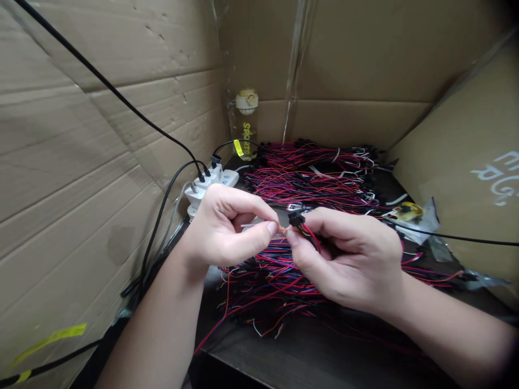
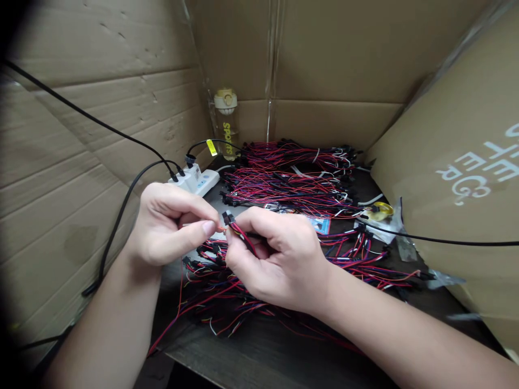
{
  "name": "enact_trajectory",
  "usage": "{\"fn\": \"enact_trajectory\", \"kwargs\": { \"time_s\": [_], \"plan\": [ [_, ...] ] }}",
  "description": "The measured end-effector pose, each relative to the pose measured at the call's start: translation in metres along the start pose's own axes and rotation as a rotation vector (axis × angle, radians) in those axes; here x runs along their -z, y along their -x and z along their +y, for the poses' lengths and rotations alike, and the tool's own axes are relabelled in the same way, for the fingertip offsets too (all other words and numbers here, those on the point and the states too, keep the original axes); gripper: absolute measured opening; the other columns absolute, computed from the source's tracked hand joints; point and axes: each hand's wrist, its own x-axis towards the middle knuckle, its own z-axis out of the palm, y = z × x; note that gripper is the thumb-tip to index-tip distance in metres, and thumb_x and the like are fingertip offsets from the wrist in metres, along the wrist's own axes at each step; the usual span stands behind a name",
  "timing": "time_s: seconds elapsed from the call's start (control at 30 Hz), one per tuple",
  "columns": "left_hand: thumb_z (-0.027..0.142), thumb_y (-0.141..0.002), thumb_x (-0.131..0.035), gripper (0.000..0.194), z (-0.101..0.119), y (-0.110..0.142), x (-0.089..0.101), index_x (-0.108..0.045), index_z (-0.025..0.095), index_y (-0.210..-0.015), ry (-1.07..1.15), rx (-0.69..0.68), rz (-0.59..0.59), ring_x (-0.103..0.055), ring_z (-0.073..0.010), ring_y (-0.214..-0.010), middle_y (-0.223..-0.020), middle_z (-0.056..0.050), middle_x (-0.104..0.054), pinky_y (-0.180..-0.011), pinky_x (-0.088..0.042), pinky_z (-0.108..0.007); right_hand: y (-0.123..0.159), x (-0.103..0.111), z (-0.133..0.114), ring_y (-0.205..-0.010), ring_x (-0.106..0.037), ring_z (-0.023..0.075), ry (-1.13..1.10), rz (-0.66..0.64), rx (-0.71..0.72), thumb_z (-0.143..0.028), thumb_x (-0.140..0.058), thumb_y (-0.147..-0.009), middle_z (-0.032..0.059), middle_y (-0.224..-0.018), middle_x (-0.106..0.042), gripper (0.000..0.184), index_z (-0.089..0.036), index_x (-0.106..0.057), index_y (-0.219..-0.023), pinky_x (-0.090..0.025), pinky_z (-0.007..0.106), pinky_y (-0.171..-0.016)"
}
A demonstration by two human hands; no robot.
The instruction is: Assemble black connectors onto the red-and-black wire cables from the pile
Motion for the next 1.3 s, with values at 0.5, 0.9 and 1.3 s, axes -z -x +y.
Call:
{"fn": "enact_trajectory", "kwargs": {
  "time_s": [0.5, 0.9, 1.3],
  "plan": [
    [0.014, -0.076, -0.07, 0.01, -0.002, -0.007, -0.002, -0.07, 0.01, -0.067, 0.047, -0.103, -0.041, -0.026, -0.0018, -0.037, -0.042, 0.007, -0.037, -0.035, -0.016, -0.016, -0.001, -0.001, 0.001, -0.042, -0.029, 0.005, -0.101, -0.058, -0.014, -0.007, -0.063, -0.086, -0.0079, -0.051, -0.034, 0.028, -0.019, -0.05, -0.065, -0.023, 0.021, -0.038],
    [0.015, -0.08, -0.07, 0.013, -0.002, -0.005, -0.006, -0.07, 0.011, -0.069, 0.064, -0.185, 0.016, -0.027, -0.0015, -0.037, -0.043, 0.006, -0.038, -0.036, -0.017, -0.017, 0.002, -0.001, -0.004, -0.041, -0.03, 0.0054, -0.053, 0.013, -0.092, -0.012, -0.064, -0.087, -0.0069, -0.048, -0.037, 0.024, -0.019, -0.055, -0.066, -0.022, 0.02, -0.037],
    [0.028, -0.084, -0.07, 0.02, -0.009, -0.003, -0.002, -0.074, 0.012, -0.073, 0.09, -0.112, -0.038, -0.033, -0.0045, -0.039, -0.047, 0.002, -0.049, -0.038, -0.022, -0.02, 0.002, 0.002, -0.003, -0.042, -0.031, 0.0051, -0.101, 0.009, -0.108, -0.011, -0.064, -0.086, -0.0068, -0.05, -0.04, 0.022, -0.018, -0.056, -0.066, -0.023, 0.02, -0.038]
  ]
}}
